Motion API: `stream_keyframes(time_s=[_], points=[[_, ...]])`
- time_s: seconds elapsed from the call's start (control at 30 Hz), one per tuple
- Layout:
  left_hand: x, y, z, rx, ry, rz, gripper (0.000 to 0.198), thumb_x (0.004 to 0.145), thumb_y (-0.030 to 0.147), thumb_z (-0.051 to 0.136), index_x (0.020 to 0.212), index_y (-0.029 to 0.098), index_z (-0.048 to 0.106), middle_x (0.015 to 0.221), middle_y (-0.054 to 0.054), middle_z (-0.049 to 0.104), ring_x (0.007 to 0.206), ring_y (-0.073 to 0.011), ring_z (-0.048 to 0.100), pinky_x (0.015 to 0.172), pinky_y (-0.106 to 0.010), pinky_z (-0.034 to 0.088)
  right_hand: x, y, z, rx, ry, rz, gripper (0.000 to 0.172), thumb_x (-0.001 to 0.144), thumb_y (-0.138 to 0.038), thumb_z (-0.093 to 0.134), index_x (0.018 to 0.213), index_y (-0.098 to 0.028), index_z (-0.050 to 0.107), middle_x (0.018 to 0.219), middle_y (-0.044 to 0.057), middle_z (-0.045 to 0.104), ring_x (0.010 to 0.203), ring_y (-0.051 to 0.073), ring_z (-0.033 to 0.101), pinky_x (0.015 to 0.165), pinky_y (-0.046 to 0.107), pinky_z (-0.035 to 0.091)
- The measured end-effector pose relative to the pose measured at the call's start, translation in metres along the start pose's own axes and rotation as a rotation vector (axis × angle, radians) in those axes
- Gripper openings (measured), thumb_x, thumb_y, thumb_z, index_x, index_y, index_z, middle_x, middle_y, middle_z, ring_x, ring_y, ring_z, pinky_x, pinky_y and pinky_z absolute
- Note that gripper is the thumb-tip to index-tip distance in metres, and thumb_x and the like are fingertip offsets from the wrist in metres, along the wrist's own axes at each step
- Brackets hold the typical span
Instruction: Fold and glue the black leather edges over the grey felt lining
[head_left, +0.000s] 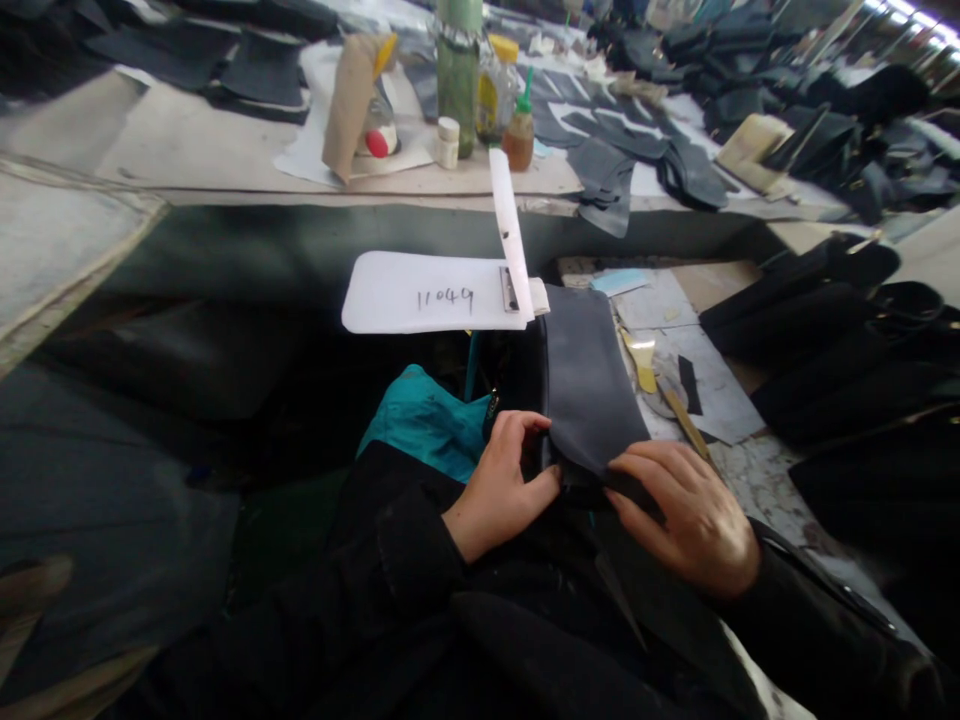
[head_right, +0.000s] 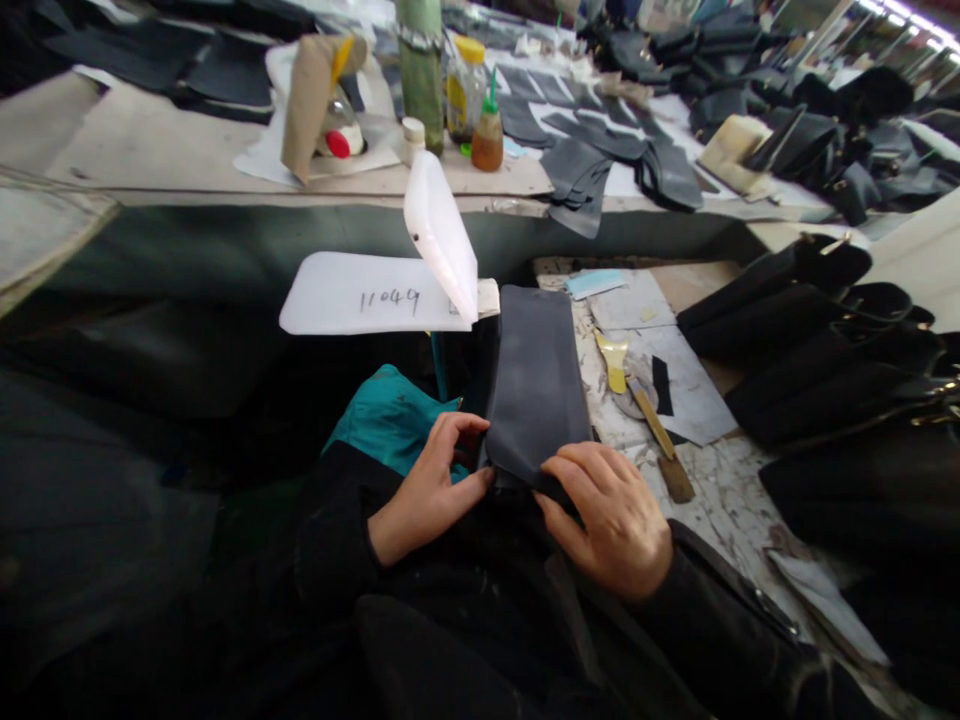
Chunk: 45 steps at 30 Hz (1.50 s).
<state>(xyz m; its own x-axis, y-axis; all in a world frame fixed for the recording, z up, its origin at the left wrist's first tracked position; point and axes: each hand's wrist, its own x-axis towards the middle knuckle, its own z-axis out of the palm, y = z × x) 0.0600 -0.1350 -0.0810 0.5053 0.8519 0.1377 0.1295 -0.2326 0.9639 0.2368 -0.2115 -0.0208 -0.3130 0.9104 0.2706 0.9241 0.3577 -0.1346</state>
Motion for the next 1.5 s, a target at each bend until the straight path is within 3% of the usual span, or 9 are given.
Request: stream_keyframes(time_s=[0.13, 0.23, 0.3, 0.4, 0.6, 0.8, 0.97, 1.23, 1.5], points=[[-0.005, 0.005, -0.004, 0.198, -0.057, 0.305, 0.017, 0.077, 0.013, 0.048, 0.093, 0.017, 0.050, 0.096, -0.006, 0.050, 0.094, -0.0177, 0.047, 0.083, -0.031, 0.041, -0.006, 0.013, 0.002, -0.038, 0.055, -0.145, 0.017, 0.083, -0.012, 0.046, 0.096, -0.013, 0.056, 0.087, 0.008, 0.060, 0.082, 0.018, 0.052, 0.073, 0.033, 0.045], [-0.009, 0.004, -0.004, 0.369, -0.135, 0.567, 0.028, 0.079, 0.020, 0.050, 0.107, 0.018, 0.051, 0.099, -0.005, 0.055, 0.099, -0.0192, 0.046, 0.089, -0.035, 0.038, -0.005, 0.018, 0.002, -0.021, 0.082, -0.213, 0.019, 0.083, -0.007, 0.043, 0.096, -0.011, 0.056, 0.083, 0.008, 0.060, 0.079, 0.017, 0.053, 0.069, 0.031, 0.047], [-0.010, 0.001, -0.003, 0.404, -0.063, 0.673, 0.037, 0.079, 0.023, 0.054, 0.115, 0.017, 0.047, 0.101, -0.006, 0.054, 0.100, -0.0183, 0.045, 0.089, -0.033, 0.039, -0.002, 0.020, 0.001, -0.010, 0.085, -0.192, 0.017, 0.084, -0.008, 0.044, 0.094, -0.012, 0.056, 0.082, 0.007, 0.061, 0.077, 0.017, 0.054, 0.067, 0.030, 0.047], [-0.011, -0.003, 0.000, 0.470, 0.014, 0.757, 0.034, 0.079, 0.017, 0.053, 0.113, 0.019, 0.049, 0.098, -0.004, 0.054, 0.098, -0.0154, 0.045, 0.090, -0.030, 0.038, 0.003, 0.022, -0.002, 0.008, 0.072, -0.105, 0.014, 0.085, -0.012, 0.044, 0.092, -0.014, 0.056, 0.081, 0.007, 0.060, 0.075, 0.016, 0.055, 0.066, 0.029, 0.046], [-0.006, 0.001, 0.005, 0.805, -0.164, 0.683, 0.034, 0.087, 0.019, 0.039, 0.120, 0.020, 0.046, 0.110, -0.003, 0.056, 0.100, -0.0188, 0.043, 0.088, -0.037, 0.031, 0.011, 0.029, 0.002, 0.168, 0.048, 0.065, 0.010, 0.085, -0.016, 0.046, 0.081, -0.015, 0.056, 0.072, 0.003, 0.057, 0.068, 0.013, 0.053, 0.063, 0.026, 0.043], [-0.004, -0.002, 0.006, 0.745, -0.176, 0.676, 0.034, 0.087, 0.020, 0.039, 0.121, 0.024, 0.046, 0.119, 0.001, 0.054, 0.108, -0.0172, 0.040, 0.088, -0.035, 0.028, 0.002, 0.039, 0.001, 0.140, -0.043, -0.108, 0.017, 0.084, -0.016, 0.047, 0.099, -0.014, 0.055, 0.090, 0.008, 0.057, 0.084, 0.017, 0.051, 0.074, 0.032, 0.044], [0.000, -0.004, 0.007, 0.697, -0.197, 0.676, 0.033, 0.088, 0.019, 0.036, 0.119, 0.021, 0.048, 0.121, 0.001, 0.054, 0.109, -0.0181, 0.040, 0.087, -0.037, 0.026, 0.005, 0.043, 0.004, 0.063, 0.048, -0.179, 0.015, 0.082, -0.009, 0.048, 0.094, -0.012, 0.057, 0.083, 0.007, 0.058, 0.078, 0.016, 0.051, 0.071, 0.031, 0.045], [0.002, -0.005, 0.005, 0.694, -0.204, 0.682, 0.031, 0.089, 0.019, 0.036, 0.117, 0.020, 0.048, 0.119, 0.000, 0.056, 0.107, -0.0176, 0.042, 0.084, -0.038, 0.025, 0.034, 0.051, -0.001, 0.075, 0.150, -0.061, 0.007, 0.081, -0.016, 0.054, 0.079, -0.013, 0.060, 0.073, 0.006, 0.058, 0.069, 0.015, 0.051, 0.065, 0.029, 0.043], [0.005, -0.007, 0.007, 0.683, -0.209, 0.680, 0.032, 0.088, 0.019, 0.037, 0.119, 0.021, 0.046, 0.120, 0.001, 0.055, 0.109, -0.0173, 0.041, 0.086, -0.038, 0.025, 0.069, 0.070, -0.010, -0.050, 0.226, -0.033, 0.015, 0.080, -0.023, 0.055, 0.068, -0.015, 0.060, 0.065, 0.003, 0.057, 0.063, 0.014, 0.052, 0.061, 0.026, 0.041]])
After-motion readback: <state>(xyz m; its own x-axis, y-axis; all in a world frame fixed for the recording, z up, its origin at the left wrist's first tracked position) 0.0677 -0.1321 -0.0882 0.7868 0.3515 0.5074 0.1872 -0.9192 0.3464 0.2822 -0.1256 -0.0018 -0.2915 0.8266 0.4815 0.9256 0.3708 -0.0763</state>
